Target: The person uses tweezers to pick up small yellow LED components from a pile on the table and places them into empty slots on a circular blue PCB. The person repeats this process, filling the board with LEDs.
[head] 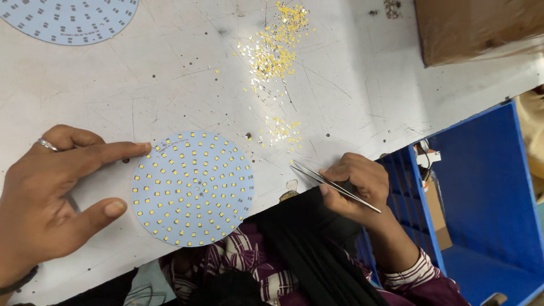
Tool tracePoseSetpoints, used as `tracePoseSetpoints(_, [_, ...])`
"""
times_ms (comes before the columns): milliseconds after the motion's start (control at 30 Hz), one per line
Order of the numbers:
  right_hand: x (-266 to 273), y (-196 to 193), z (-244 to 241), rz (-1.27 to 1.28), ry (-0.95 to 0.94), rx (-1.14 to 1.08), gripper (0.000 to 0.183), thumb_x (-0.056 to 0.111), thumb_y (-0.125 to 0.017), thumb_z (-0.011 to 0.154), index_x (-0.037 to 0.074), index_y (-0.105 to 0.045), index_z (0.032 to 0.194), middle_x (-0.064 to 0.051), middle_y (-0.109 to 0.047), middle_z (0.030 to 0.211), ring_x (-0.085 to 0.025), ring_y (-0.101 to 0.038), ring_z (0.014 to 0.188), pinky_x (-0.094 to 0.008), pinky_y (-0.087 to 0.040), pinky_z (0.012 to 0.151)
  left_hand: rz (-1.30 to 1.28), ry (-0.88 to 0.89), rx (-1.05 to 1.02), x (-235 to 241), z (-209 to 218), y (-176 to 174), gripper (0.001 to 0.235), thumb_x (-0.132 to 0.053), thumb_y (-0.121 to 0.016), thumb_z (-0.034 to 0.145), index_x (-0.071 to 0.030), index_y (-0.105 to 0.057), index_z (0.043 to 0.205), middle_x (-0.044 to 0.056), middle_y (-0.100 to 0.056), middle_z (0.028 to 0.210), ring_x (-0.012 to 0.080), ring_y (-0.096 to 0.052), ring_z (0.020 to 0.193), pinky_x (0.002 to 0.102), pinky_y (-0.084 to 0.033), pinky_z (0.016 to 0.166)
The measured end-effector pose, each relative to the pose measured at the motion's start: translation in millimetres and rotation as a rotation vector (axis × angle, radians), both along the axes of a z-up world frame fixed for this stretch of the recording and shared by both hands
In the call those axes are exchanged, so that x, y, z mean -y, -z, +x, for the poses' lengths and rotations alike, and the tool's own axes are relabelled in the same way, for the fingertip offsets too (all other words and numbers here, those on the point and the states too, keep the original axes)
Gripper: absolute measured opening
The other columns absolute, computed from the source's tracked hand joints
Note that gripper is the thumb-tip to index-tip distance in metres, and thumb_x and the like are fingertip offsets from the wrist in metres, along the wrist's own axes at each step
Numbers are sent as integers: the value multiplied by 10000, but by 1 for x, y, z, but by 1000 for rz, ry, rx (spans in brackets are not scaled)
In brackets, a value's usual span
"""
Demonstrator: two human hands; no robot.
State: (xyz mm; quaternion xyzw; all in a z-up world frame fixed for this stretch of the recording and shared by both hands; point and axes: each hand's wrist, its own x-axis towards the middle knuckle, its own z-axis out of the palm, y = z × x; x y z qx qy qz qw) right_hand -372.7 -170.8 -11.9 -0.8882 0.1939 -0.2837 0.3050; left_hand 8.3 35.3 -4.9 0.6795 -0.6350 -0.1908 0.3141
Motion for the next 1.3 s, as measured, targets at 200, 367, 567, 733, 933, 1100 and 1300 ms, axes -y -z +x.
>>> tracePoseSetpoints(200, [0, -5, 6, -7, -26, -10, 130, 54, -776, 810, -8, -663, 825, -106, -702, 761, -165, -612, 602, -274, -443, 559, -31, 23, -17, 2, 0, -3, 625, -541, -676, 805, -116, -709, 1262, 94, -734, 993, 225, -586, 958, 358, -496, 851])
tracePoseSetpoints(367, [7, -18, 19, 282, -163, -89, 103, 68, -767, 824, 11, -689, 858, -71, -679, 721, -144, -624, 579, -259, -454, 537, -4, 14, 33, 2, 0, -1, 648, -553, -676, 779, -119, -751, 1253, 81, -731, 945, 249, -596, 922, 373, -500, 829])
tracePoseSetpoints(567, [21, -21, 45, 296, -381, -190, 103, 105, -798, 835, 56, -716, 874, -50, -714, 754, -144, -690, 631, -262, -486, 551, -129, 87, -40, 5, 0, -3, 618, -571, -599, 902, -79, -709, 1259, 39, -765, 1133, 206, -644, 905, 364, -487, 935])
tracePoseSetpoints(733, [37, -25, 54, 342, -491, -269, 167, 113, -794, 821, 39, -757, 966, -60, -732, 764, -152, -722, 650, -270, -509, 560, -138, 90, -40, 5, -2, -4, 607, -572, -595, 911, -85, -717, 1252, 27, -769, 1131, 198, -653, 907, 357, -485, 951])
tracePoseSetpoints(933, [37, -25, 61, 332, -529, -279, 191, 101, -787, 810, 36, -765, 989, -68, -761, 810, -158, -744, 681, -268, -520, 575, -118, 67, -48, 3, -1, -2, 620, -591, -595, 892, -93, -731, 1235, 19, -779, 1073, 208, -606, 916, 351, -511, 866])
tracePoseSetpoints(1100, [40, -23, 56, 340, -536, -236, 190, 107, -789, 830, 26, -749, 997, -79, -742, 832, -176, -748, 747, -275, -549, 646, -82, 44, -42, 4, -1, -2, 628, -596, -612, 848, -104, -743, 1215, 44, -761, 957, 225, -600, 910, 354, -515, 802])
tracePoseSetpoints(1300, [53, -18, 48, 298, -245, -189, 104, 88, -786, 812, 20, -725, 862, -68, -746, 756, -125, -676, 581, -236, -488, 523, -69, 33, -41, 7, -1, -9, 634, -585, -627, 817, -107, -733, 1221, 76, -704, 854, 257, -587, 898, 384, -503, 771])
